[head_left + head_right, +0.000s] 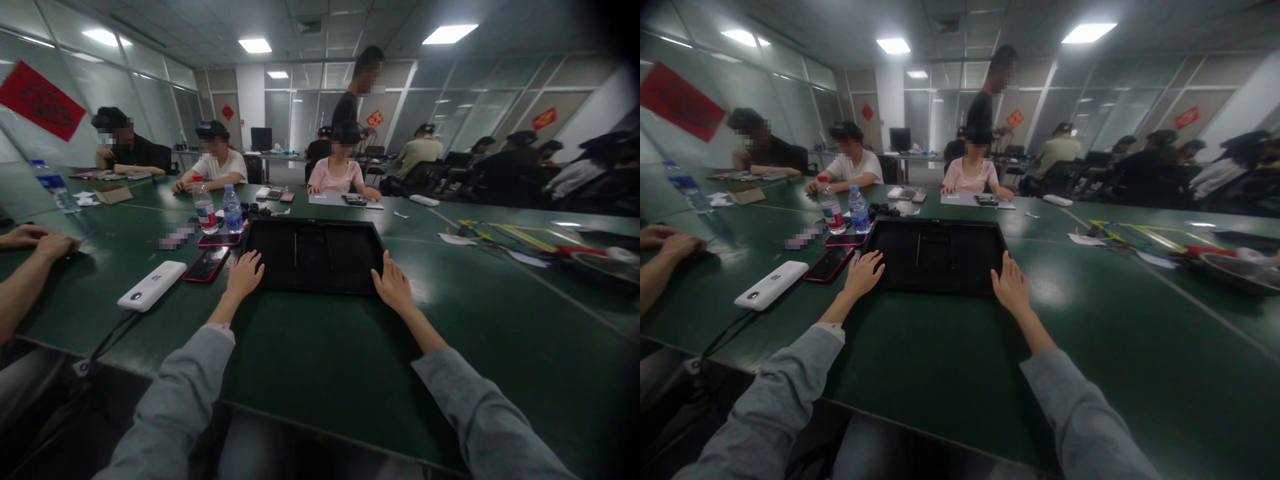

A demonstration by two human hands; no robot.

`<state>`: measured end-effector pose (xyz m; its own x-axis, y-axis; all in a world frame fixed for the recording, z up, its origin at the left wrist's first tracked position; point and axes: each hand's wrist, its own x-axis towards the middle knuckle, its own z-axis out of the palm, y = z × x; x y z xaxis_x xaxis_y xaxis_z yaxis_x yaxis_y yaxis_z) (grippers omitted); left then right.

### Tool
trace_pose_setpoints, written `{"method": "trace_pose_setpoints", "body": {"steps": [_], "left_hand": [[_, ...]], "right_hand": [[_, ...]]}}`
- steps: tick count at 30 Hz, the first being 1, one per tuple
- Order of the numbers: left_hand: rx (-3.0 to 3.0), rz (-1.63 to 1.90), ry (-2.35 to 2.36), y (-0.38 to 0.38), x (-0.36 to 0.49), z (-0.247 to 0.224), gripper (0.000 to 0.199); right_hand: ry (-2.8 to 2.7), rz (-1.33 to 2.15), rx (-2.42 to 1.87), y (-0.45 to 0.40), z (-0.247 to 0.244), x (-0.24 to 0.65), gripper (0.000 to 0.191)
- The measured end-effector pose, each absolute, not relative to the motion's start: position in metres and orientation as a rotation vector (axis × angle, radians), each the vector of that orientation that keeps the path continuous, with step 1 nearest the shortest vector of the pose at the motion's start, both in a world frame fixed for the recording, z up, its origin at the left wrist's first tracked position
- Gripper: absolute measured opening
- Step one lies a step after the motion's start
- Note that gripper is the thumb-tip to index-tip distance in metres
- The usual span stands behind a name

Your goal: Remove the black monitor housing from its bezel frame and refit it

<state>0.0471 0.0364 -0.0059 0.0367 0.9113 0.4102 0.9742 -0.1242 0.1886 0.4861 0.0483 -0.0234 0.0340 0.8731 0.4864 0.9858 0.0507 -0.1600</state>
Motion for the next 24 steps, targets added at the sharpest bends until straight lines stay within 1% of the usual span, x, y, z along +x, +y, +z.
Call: {"method": "trace_pose_setpoints", "body": {"steps": [4, 8, 10, 12, 15, 17, 24], "left_hand": [[-2.147, -0.683, -1.975, 0.0359, 0.0471, -0.0069, 0.051], [-2.12, -0.748, -1.991, 0.036, 0.0472, -0.0079, 0.066], [-2.123, -0.774, -1.994, 0.0359, 0.047, -0.0076, 0.07], [-2.136, -0.773, -1.995, 0.0356, 0.0469, -0.0065, 0.067], [-2.171, -0.747, -1.981, 0.0353, 0.047, -0.0046, 0.052], [-2.184, -0.747, -1.972, 0.0353, 0.0471, -0.0042, 0.046], [-2.167, -0.783, -1.976, 0.0352, 0.0484, -0.0062, 0.044]], "right_hand": [[-1.868, -0.306, -1.851, 0.0475, -0.0223, 0.4851, 0.074], [-1.865, -0.288, -1.834, 0.0464, -0.0208, 0.4845, 0.072], [-1.871, -0.288, -1.823, 0.046, -0.0201, 0.4842, 0.072], [-1.878, -0.292, -1.823, 0.0456, -0.0196, 0.4839, 0.07], [-1.881, -0.304, -1.848, 0.0452, -0.0192, 0.4832, 0.069], [-1.881, -0.316, -1.863, 0.0452, -0.0191, 0.483, 0.069], [-1.882, -0.31, -1.83, 0.0461, -0.0216, 0.4845, 0.068]]}}
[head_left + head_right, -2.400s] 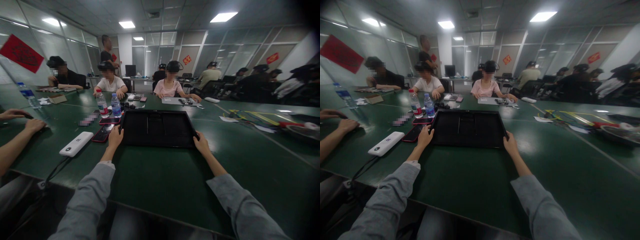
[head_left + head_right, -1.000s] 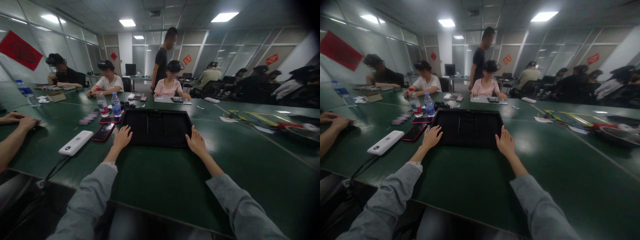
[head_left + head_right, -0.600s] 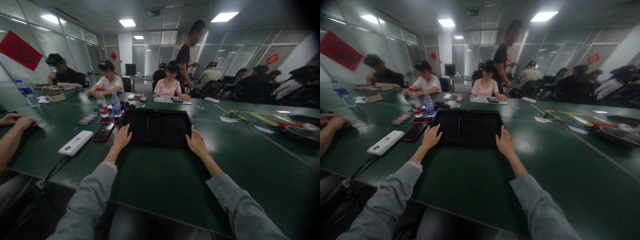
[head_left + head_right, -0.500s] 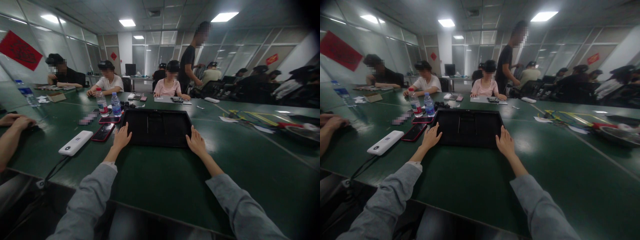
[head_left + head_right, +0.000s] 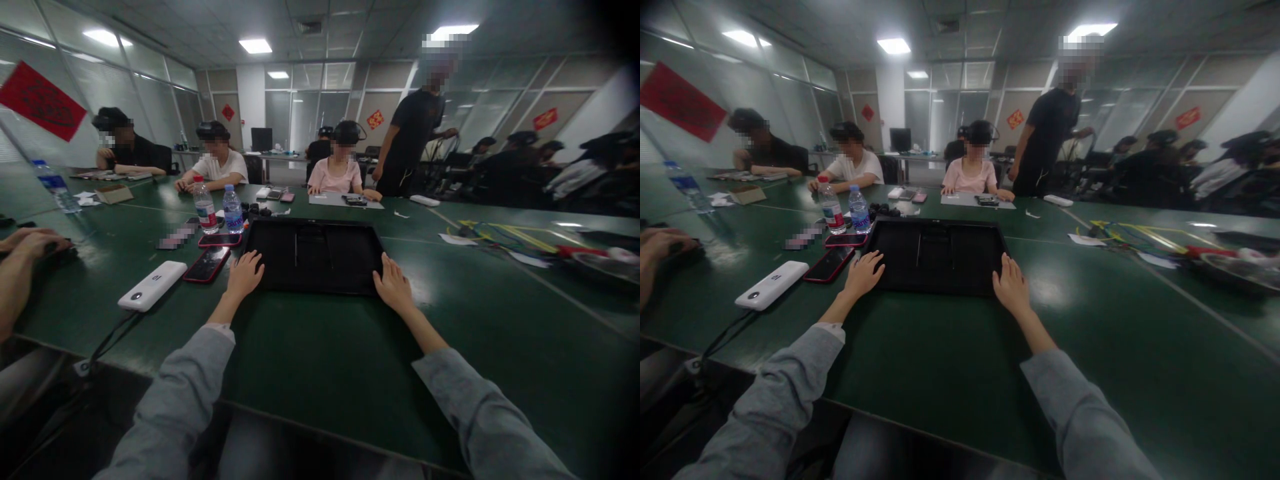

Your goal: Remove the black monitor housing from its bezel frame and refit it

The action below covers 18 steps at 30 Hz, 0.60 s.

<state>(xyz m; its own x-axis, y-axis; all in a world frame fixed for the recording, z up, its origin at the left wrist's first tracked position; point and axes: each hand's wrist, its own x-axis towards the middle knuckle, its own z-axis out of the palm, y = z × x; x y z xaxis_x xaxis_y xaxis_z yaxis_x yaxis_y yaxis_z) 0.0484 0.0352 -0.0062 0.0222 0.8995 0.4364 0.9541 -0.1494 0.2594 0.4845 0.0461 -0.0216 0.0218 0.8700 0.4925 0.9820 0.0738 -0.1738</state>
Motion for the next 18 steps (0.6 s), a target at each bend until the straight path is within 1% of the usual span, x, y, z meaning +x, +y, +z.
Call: {"method": "trace_pose_setpoints", "body": {"steps": [3, 6, 9, 11, 13, 15, 18], "left_hand": [[-2.139, -0.829, -1.948, 0.033, 0.05, -0.004, 0.044], [-2.01, -0.946, -1.936, 0.034, 0.047, -0.003, 0.047], [-1.864, -1.084, -2.065, 0.041, 0.034, -0.006, 0.052], [-1.812, -1.177, -2.247, 0.048, 0.023, -0.011, 0.056], [-1.839, -1.256, -2.411, 0.055, 0.012, -0.017, 0.05], [-1.891, -1.299, -2.433, 0.059, 0.006, -0.021, 0.046], [-1.906, -1.348, -2.394, 0.06, 0.002, -0.025, 0.046]], "right_hand": [[-1.845, -0.294, -1.832, 0.047, -0.023, 0.485, 0.069], [-1.76, -0.285, -1.85, 0.05, -0.025, 0.486, 0.074], [-1.692, -0.206, -1.851, 0.053, -0.027, 0.491, 0.078], [-1.65, -0.125, -1.816, 0.057, -0.03, 0.497, 0.076], [-1.605, -0.055, -1.76, 0.06, -0.033, 0.504, 0.071], [-1.57, 0.01, -1.723, 0.063, -0.036, 0.511, 0.068], [-1.546, 0.079, -1.726, 0.062, -0.037, 0.515, 0.065]]}}
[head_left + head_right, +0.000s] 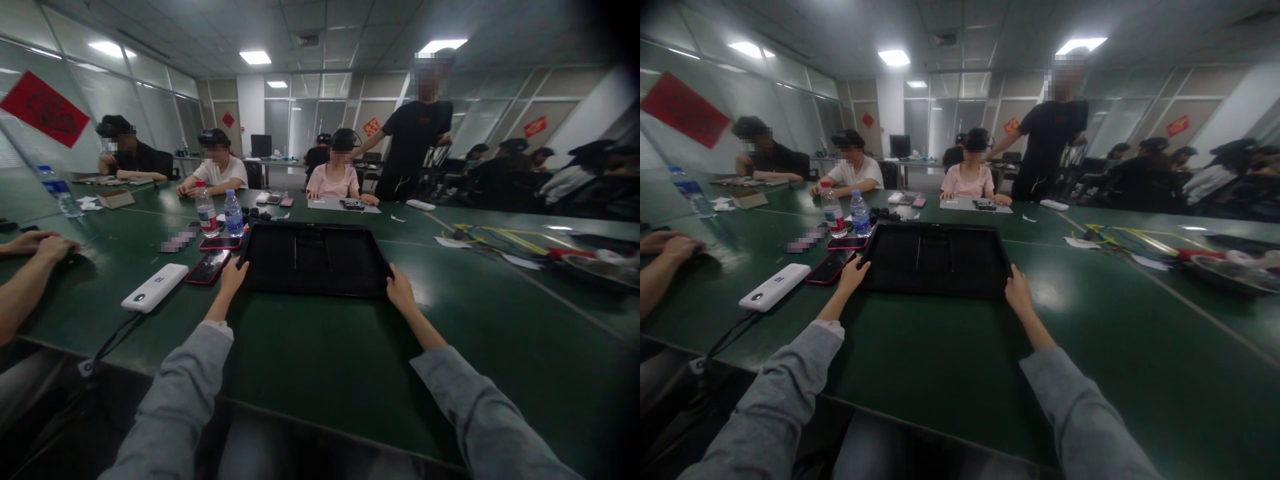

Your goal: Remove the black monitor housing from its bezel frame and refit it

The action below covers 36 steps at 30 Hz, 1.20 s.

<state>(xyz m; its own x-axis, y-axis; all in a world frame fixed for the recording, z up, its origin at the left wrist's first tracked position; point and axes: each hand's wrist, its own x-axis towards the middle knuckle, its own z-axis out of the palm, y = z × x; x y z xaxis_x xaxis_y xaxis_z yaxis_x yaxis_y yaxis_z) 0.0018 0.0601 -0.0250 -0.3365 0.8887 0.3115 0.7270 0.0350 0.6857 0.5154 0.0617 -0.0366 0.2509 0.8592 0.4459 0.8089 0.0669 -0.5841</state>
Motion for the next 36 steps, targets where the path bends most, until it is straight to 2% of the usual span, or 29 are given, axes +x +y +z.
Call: {"method": "trace_pose_setpoints", "body": {"steps": [7, 16, 22, 28, 36], "left_hand": [[1.708, 1.259, 1.973, 0.06, -0.007, -0.027, 0.041], [1.751, 1.245, 1.825, 0.066, -0.01, -0.034, 0.045], [1.739, 1.282, 1.774, 0.066, -0.011, -0.036, 0.044], [1.711, 1.271, 1.755, 0.067, -0.007, -0.032, 0.043], [1.695, 1.247, 1.779, 0.063, 0.0, -0.023, 0.038]], "right_hand": [[-1.555, 0.172, -1.726, 0.027, -0.031, 0.528, 0.059], [-1.298, 0.795, -1.558, -0.007, -0.031, 0.561, 0.068], [-1.127, 0.735, -1.56, 0.029, -0.021, 0.549, 0.069], [-1.03, 0.895, -1.445, 0.03, -0.023, 0.553, 0.084], [-0.959, 0.828, -1.388, 0.016, -0.015, 0.555, 0.075]]}}
